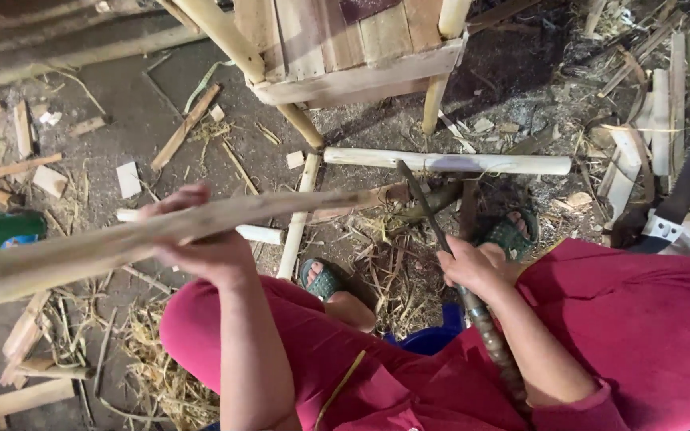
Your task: Shaping and shaving wooden sticks using a billhook for furniture construction
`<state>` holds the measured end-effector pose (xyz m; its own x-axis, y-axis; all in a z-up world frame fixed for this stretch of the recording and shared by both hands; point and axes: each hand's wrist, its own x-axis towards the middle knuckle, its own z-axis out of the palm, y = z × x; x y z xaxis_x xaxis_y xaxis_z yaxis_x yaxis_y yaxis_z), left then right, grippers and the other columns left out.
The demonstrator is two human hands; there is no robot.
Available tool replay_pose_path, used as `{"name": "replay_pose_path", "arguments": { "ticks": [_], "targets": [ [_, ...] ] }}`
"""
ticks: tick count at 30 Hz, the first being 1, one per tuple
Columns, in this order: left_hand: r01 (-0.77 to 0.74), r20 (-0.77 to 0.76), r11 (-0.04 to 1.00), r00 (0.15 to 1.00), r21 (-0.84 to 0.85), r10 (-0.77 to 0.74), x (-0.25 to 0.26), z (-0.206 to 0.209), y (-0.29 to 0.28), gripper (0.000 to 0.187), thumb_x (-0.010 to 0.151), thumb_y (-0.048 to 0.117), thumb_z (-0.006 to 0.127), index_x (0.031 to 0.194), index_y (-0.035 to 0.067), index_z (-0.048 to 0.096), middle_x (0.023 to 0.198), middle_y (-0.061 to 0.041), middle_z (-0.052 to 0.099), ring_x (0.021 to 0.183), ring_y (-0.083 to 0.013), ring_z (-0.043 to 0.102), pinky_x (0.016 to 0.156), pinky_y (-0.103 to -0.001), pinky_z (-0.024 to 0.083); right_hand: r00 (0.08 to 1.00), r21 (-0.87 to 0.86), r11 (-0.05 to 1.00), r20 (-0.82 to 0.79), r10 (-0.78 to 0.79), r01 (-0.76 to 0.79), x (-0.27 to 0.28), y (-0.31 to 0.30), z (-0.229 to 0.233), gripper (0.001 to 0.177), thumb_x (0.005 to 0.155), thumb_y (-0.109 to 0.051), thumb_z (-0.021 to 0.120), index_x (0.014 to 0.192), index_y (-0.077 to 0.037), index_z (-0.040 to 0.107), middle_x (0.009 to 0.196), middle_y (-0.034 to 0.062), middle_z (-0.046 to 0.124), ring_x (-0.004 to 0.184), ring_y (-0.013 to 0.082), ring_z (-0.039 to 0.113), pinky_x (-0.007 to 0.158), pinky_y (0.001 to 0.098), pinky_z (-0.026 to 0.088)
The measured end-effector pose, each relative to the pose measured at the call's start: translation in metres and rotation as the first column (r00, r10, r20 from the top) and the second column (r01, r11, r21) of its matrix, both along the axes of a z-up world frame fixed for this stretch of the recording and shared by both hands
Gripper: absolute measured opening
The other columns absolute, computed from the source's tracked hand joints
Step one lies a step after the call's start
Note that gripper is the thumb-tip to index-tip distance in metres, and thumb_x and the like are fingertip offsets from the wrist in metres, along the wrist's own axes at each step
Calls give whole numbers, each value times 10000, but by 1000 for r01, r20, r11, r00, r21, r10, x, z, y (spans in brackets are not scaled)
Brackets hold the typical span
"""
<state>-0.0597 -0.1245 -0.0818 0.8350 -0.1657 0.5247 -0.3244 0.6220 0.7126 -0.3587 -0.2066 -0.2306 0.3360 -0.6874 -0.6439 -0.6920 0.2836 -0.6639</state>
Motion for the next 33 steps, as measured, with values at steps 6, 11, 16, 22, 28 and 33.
{"name": "replay_pose_path", "arguments": {
  "ticks": [6,11,16,22,28,33],
  "targets": [
    [112,38,990,993,89,-116,12,-27,6,443,861,569,513,987,151,437,738,-43,485,654,-192,555,707,-343,521,997,266,964,-66,45,-26,14,12,-26,410,939,-282,468,1331,-162,460,606,96,638,432,184,587,411,279,506],
    [255,69,961,962,108,-263,9,-24,13,612,810,624,533,1115,110,402,657,-65,470,696,-221,578,868,-468,512,913,-59,912,-66,403,-406,44,24,-6,430,943,-161,421,1340,3,423,791,131,674,650,220,691,551,307,587],
    [-113,83,967,992,227,97,-15,9,10,430,911,439,612,1130,124,419,731,-34,547,612,-157,546,702,-311,514,763,-467,773,269,588,-431,85,49,103,408,891,-16,491,1287,57,424,613,173,629,447,230,617,392,294,515],
    [-320,36,905,946,282,323,-2,13,-1,424,913,391,636,1107,115,379,803,14,530,734,-134,563,751,-296,539,771,-444,704,43,635,-555,95,47,33,436,904,-31,435,1335,10,387,627,125,619,448,176,596,400,279,512],
    [-329,21,889,940,320,340,-16,13,0,484,902,324,636,1201,67,356,999,-78,544,926,-186,575,880,-284,502,754,-458,773,280,594,-439,100,61,99,469,860,45,483,1284,37,283,759,127,682,281,141,501,188,231,405],
    [-374,75,864,926,338,371,-30,28,-10,434,922,418,621,1129,131,370,981,-24,487,1017,-177,492,977,-362,409,764,-408,723,89,640,-558,100,52,79,385,909,-5,385,1290,18,335,829,238,656,493,279,606,407,387,516]
  ]
}}
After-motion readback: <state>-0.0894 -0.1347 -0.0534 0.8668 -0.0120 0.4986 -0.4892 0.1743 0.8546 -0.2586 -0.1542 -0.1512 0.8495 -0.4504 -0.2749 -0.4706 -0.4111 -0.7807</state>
